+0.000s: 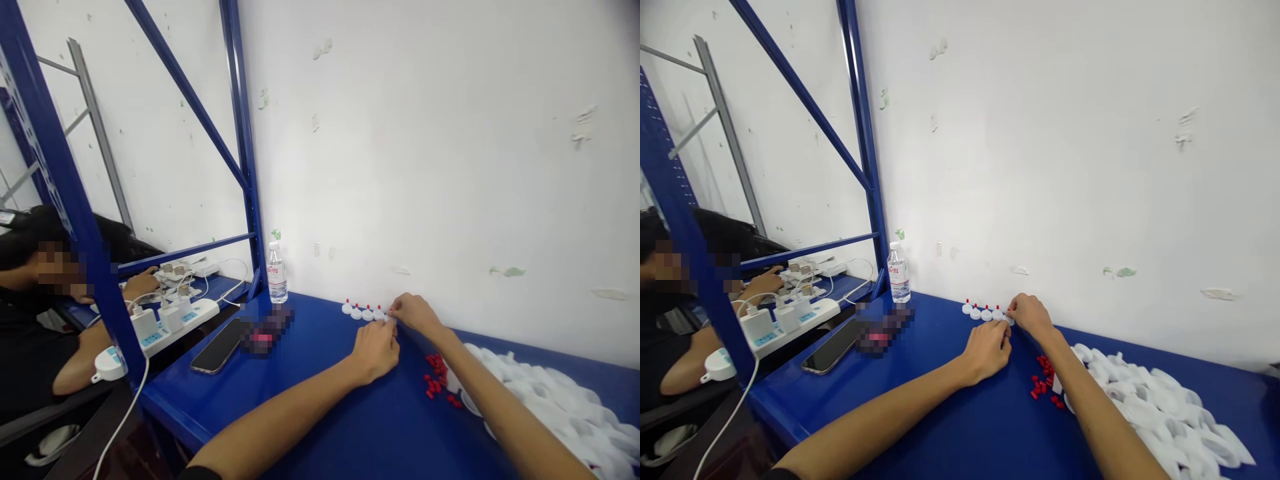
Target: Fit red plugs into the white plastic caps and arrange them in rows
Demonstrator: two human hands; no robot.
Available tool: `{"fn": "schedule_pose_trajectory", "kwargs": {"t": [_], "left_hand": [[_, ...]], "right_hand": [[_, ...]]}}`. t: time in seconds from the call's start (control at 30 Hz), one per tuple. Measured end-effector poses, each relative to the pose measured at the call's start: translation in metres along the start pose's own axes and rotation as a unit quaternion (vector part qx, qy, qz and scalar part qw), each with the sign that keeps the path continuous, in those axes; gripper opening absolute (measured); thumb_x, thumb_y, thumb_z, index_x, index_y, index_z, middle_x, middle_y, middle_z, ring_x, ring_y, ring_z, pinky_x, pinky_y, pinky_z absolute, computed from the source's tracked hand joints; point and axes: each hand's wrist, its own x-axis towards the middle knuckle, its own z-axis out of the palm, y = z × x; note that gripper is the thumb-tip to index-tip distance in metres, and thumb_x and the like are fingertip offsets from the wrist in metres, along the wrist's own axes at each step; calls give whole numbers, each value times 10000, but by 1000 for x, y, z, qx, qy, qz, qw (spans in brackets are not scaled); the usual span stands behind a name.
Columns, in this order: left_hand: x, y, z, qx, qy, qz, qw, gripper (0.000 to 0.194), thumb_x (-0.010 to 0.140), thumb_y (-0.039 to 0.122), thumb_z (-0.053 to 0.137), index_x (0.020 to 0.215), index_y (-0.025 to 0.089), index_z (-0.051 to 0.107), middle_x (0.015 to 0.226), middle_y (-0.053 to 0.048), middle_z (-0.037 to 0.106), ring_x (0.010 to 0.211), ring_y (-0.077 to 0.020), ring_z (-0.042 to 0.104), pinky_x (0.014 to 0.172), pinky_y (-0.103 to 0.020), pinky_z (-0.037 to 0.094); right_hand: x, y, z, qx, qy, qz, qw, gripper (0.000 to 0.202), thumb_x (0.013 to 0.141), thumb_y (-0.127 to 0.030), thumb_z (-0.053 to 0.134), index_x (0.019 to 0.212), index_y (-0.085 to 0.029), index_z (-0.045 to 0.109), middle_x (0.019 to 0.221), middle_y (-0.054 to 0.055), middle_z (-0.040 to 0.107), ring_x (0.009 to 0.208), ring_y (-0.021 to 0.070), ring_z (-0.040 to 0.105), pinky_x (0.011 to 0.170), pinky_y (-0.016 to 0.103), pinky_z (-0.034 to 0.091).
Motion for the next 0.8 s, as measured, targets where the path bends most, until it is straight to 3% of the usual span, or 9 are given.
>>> {"fn": "schedule_pose_trajectory", "kwargs": {"t": [0.17, 0.3, 0.4, 0.5, 0.67, 0.8], "left_hand": [[0, -1, 0, 2, 3, 16, 1000, 216, 889, 185, 457, 1058, 221, 587, 1083, -85, 676, 979, -247, 633, 812, -350, 470], [4, -2, 0, -9, 10, 20, 1000, 219, 882, 155, 446, 1030, 216, 596, 1025, -80, 679, 940, -236, 634, 796, -332, 449], [5, -2, 0, -27, 13, 17, 999, 215, 871, 145, 461, 1013, 215, 606, 988, -68, 679, 912, -219, 632, 781, -312, 433], [2, -1, 0, -56, 11, 8, 998, 193, 848, 140, 489, 972, 211, 619, 907, -41, 681, 843, -192, 629, 734, -286, 422], [-15, 9, -1, -119, -2, 31, 992, 158, 865, 191, 498, 930, 215, 639, 811, -8, 661, 787, -170, 609, 720, -274, 426], [-31, 20, 0, -142, -9, 85, 986, 197, 892, 254, 512, 1011, 230, 667, 894, -25, 644, 868, -191, 591, 809, -306, 437]], "right_hand": [[-3, 3, -9, 20, 8, 4, 1000, 189, 764, -318, 757, 897, -187, 782, 905, 88, 782, 888, 225, 724, 725, 253, 490], [-18, 14, -40, 25, 32, -3, 999, 252, 787, -293, 726, 1018, -197, 755, 957, 50, 780, 896, 189, 719, 735, 228, 482], [-47, 22, -67, 16, 49, -19, 999, 182, 862, -294, 624, 949, -208, 760, 938, 50, 776, 878, 193, 710, 746, 245, 476], [-89, 31, -81, 9, 56, -48, 997, 271, 936, -355, 520, 954, -221, 755, 944, 53, 772, 892, 202, 698, 798, 263, 468], [-148, 49, -80, 32, 54, -107, 992, 340, 961, -455, 489, 922, -247, 756, 959, 47, 759, 951, 239, 660, 857, 311, 447], [-162, 54, -77, 26, 25, -143, 989, 312, 905, -513, 595, 1009, -259, 743, 1026, 42, 740, 1023, 246, 619, 917, 330, 423]]}}
